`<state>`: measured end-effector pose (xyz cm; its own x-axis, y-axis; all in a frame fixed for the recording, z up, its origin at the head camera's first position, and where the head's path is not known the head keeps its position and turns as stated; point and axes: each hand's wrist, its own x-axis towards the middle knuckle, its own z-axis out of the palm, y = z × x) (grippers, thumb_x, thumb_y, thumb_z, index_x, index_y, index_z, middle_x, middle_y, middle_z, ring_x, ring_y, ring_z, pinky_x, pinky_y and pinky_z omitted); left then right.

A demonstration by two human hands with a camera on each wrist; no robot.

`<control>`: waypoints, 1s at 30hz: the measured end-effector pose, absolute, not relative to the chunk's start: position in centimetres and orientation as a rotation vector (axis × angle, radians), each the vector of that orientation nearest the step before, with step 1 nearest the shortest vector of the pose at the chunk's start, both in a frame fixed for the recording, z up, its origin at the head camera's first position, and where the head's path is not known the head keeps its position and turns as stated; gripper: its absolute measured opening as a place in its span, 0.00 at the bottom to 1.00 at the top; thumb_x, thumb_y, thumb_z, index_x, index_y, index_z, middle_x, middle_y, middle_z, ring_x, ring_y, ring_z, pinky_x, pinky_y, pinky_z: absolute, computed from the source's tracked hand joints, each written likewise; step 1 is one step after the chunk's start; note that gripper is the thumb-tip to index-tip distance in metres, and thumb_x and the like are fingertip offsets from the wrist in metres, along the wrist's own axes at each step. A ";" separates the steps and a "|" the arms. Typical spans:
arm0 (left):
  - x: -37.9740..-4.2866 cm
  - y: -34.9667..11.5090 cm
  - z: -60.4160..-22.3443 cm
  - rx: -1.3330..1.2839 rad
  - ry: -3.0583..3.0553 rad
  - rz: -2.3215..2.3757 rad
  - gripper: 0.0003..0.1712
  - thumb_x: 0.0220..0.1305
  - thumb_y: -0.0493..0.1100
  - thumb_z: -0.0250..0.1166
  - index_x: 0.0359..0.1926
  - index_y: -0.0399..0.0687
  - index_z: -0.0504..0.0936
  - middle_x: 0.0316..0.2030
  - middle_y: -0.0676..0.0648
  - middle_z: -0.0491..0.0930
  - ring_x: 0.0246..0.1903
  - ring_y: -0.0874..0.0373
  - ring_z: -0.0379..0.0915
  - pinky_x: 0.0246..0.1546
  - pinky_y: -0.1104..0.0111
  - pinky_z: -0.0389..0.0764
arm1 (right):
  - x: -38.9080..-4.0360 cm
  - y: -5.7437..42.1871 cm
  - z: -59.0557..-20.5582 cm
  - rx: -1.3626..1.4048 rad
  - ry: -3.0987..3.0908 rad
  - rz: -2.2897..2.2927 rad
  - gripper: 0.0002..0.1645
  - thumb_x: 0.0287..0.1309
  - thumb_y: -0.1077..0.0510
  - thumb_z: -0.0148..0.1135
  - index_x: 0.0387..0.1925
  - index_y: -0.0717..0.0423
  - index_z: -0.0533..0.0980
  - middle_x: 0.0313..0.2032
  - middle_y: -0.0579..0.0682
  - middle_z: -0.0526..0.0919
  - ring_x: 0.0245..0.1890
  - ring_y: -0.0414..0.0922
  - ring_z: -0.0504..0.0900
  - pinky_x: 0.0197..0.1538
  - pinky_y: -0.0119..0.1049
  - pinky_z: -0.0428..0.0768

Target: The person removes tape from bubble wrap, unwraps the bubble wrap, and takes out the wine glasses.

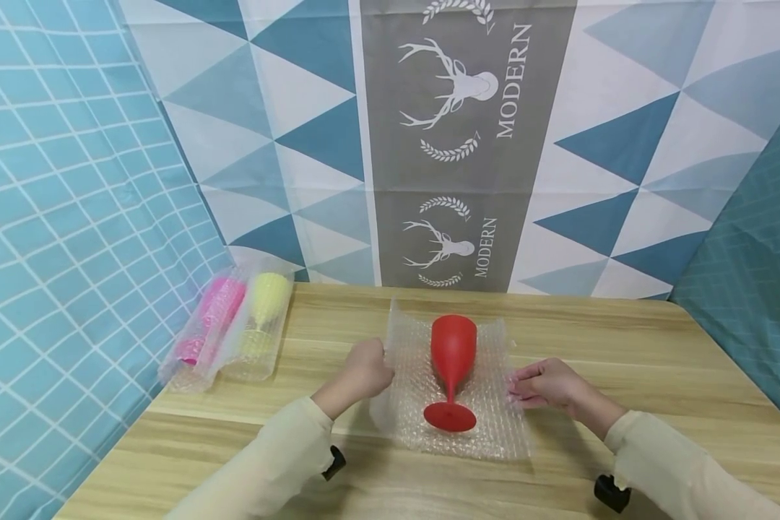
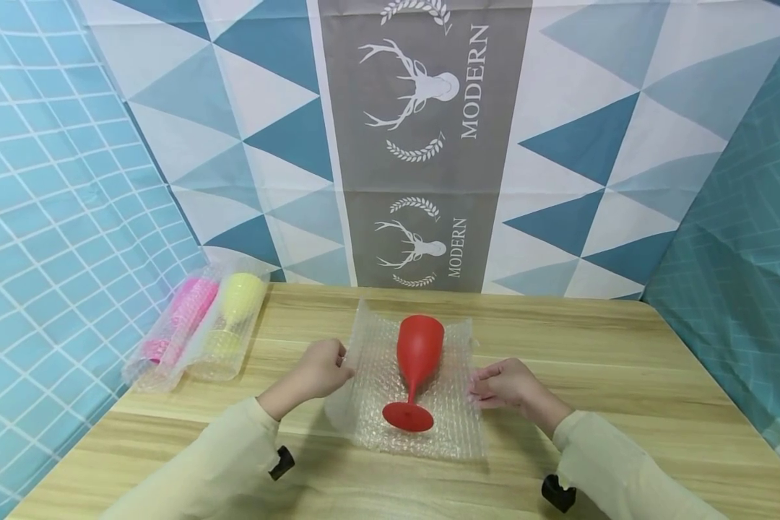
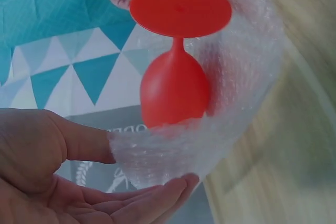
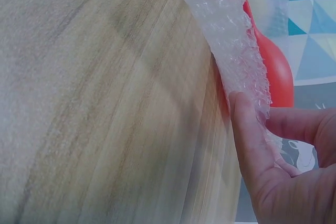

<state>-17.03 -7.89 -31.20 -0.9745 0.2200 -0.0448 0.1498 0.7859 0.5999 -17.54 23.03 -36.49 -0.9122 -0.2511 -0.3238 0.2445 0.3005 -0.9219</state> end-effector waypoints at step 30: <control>-17.4 -13.6 -35.7 0.009 2.846 1.132 0.08 0.48 0.29 0.68 0.19 0.39 0.77 0.18 0.47 0.78 0.20 0.60 0.69 0.20 0.74 0.70 | -17.7 24.5 -37.8 0.028 2.171 -1.662 0.24 0.61 0.71 0.57 0.54 0.86 0.66 0.32 0.48 0.86 0.32 0.37 0.86 0.40 0.31 0.87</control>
<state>-17.38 -13.64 -35.67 -0.9969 0.0342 -0.0709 -0.0238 0.7271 0.6862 -17.71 24.55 -37.80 -0.9180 -0.2253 -0.3264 0.2561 0.2915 -0.9216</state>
